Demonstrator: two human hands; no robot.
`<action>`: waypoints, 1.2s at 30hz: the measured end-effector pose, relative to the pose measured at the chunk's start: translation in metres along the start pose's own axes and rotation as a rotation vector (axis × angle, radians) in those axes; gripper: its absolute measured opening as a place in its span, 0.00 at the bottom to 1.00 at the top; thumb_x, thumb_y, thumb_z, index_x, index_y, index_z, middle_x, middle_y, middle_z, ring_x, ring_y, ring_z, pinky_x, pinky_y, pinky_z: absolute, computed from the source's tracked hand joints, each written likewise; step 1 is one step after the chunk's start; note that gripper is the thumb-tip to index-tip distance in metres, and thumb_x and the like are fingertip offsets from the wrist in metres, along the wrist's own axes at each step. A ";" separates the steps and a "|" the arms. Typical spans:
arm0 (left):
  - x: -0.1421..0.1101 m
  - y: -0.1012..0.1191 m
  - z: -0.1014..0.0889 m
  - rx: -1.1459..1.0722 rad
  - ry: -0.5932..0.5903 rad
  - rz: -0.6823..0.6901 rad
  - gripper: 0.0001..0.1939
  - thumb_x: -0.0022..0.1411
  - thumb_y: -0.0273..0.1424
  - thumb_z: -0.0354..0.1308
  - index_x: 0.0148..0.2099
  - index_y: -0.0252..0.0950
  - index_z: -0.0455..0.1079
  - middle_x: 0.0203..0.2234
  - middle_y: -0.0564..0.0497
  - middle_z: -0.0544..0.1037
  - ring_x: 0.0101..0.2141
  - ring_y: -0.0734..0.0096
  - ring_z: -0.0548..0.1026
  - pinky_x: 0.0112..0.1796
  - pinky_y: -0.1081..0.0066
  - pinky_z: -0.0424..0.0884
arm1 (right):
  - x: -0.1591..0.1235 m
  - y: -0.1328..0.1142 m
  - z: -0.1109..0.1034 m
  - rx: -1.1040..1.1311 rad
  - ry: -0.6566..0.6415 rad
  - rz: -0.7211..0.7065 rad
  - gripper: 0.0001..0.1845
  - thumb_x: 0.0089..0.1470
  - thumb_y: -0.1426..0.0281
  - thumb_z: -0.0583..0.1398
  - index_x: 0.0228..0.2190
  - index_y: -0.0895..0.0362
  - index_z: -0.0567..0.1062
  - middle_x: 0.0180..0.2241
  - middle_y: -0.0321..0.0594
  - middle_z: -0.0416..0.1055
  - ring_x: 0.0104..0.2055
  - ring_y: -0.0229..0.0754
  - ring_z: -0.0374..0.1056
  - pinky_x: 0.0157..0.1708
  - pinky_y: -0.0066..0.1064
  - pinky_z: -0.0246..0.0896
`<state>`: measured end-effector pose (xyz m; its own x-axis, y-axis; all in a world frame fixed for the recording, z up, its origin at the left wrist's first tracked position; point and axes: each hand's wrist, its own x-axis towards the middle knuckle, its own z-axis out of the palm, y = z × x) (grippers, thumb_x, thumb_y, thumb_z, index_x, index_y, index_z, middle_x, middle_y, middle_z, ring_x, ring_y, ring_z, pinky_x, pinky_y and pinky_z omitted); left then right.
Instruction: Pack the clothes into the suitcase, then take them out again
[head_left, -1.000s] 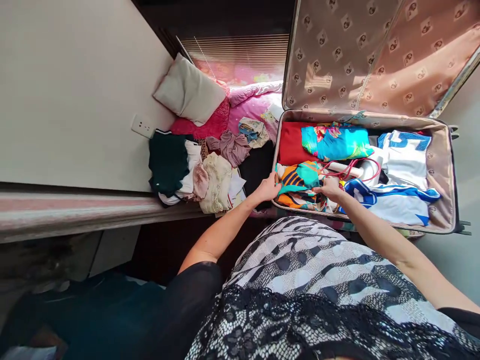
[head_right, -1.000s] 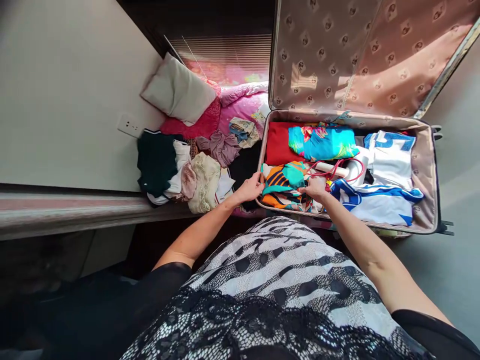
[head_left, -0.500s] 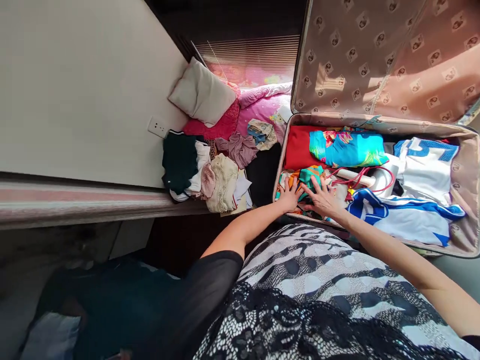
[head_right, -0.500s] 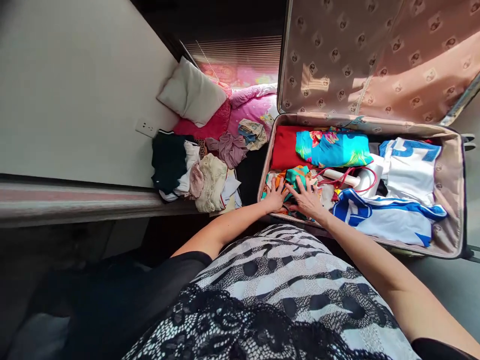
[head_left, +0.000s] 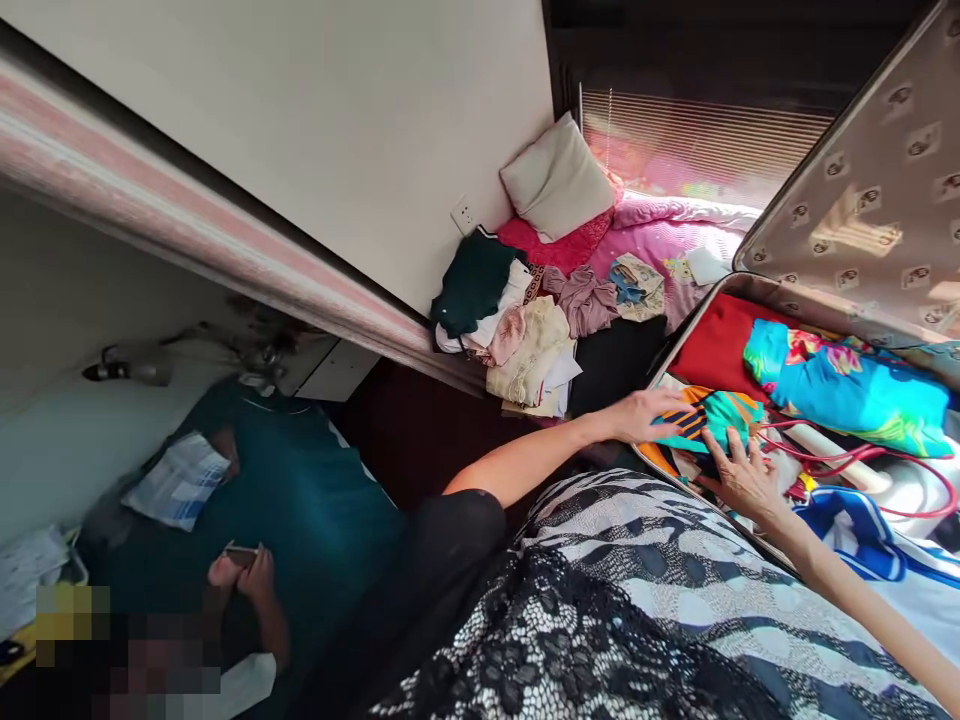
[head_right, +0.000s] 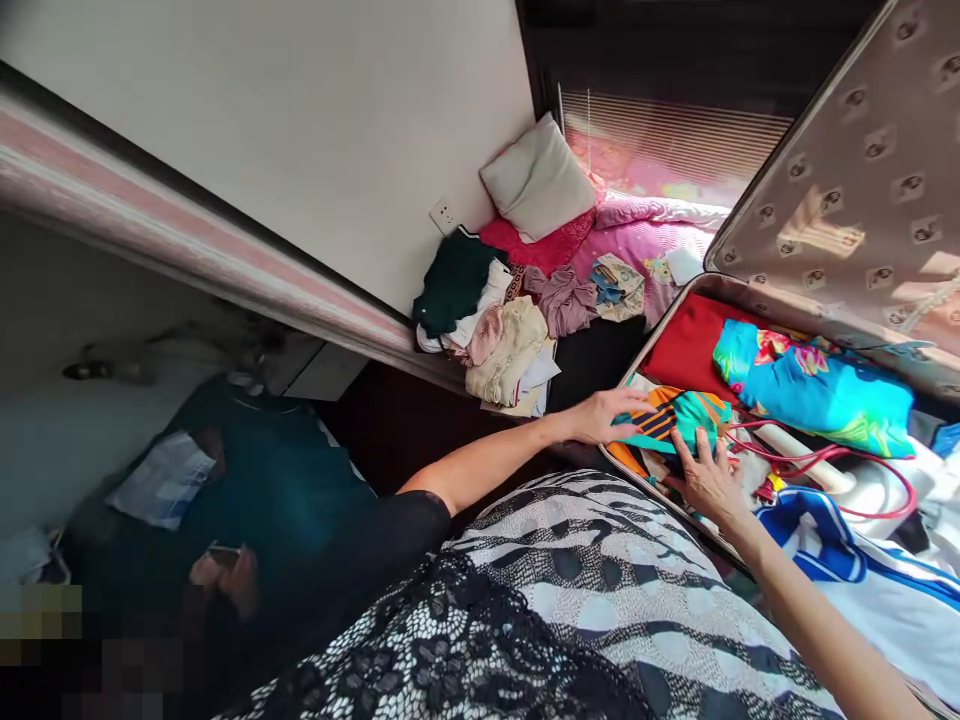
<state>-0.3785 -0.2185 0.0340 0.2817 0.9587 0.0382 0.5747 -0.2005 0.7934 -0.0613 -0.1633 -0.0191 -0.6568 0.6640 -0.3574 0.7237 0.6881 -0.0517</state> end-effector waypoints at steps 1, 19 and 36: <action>-0.014 -0.013 -0.019 -0.013 0.147 -0.034 0.24 0.72 0.32 0.66 0.68 0.42 0.79 0.68 0.37 0.75 0.68 0.50 0.75 0.69 0.51 0.72 | 0.001 0.002 -0.008 -0.002 0.000 0.009 0.41 0.68 0.52 0.57 0.77 0.50 0.62 0.77 0.63 0.54 0.76 0.79 0.53 0.60 0.73 0.65; -0.146 -0.164 -0.180 0.458 0.575 -1.058 0.33 0.74 0.36 0.62 0.77 0.34 0.64 0.77 0.31 0.61 0.76 0.43 0.61 0.72 0.49 0.63 | 0.053 -0.080 -0.092 0.124 0.115 0.114 0.38 0.70 0.49 0.50 0.70 0.55 0.72 0.72 0.59 0.66 0.67 0.72 0.67 0.55 0.64 0.72; -0.187 -0.254 -0.350 0.214 0.691 -1.419 0.24 0.79 0.29 0.52 0.73 0.34 0.65 0.71 0.31 0.70 0.73 0.51 0.65 0.68 0.53 0.63 | 0.016 -0.042 -0.045 0.257 0.222 0.180 0.38 0.67 0.45 0.51 0.60 0.58 0.79 0.59 0.65 0.76 0.56 0.74 0.76 0.50 0.67 0.77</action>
<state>-0.8462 -0.2768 0.0374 -0.9059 0.2754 -0.3216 0.1656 0.9296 0.3294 -0.1113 -0.1687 0.0194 -0.5239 0.8340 -0.1731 0.8427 0.4778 -0.2482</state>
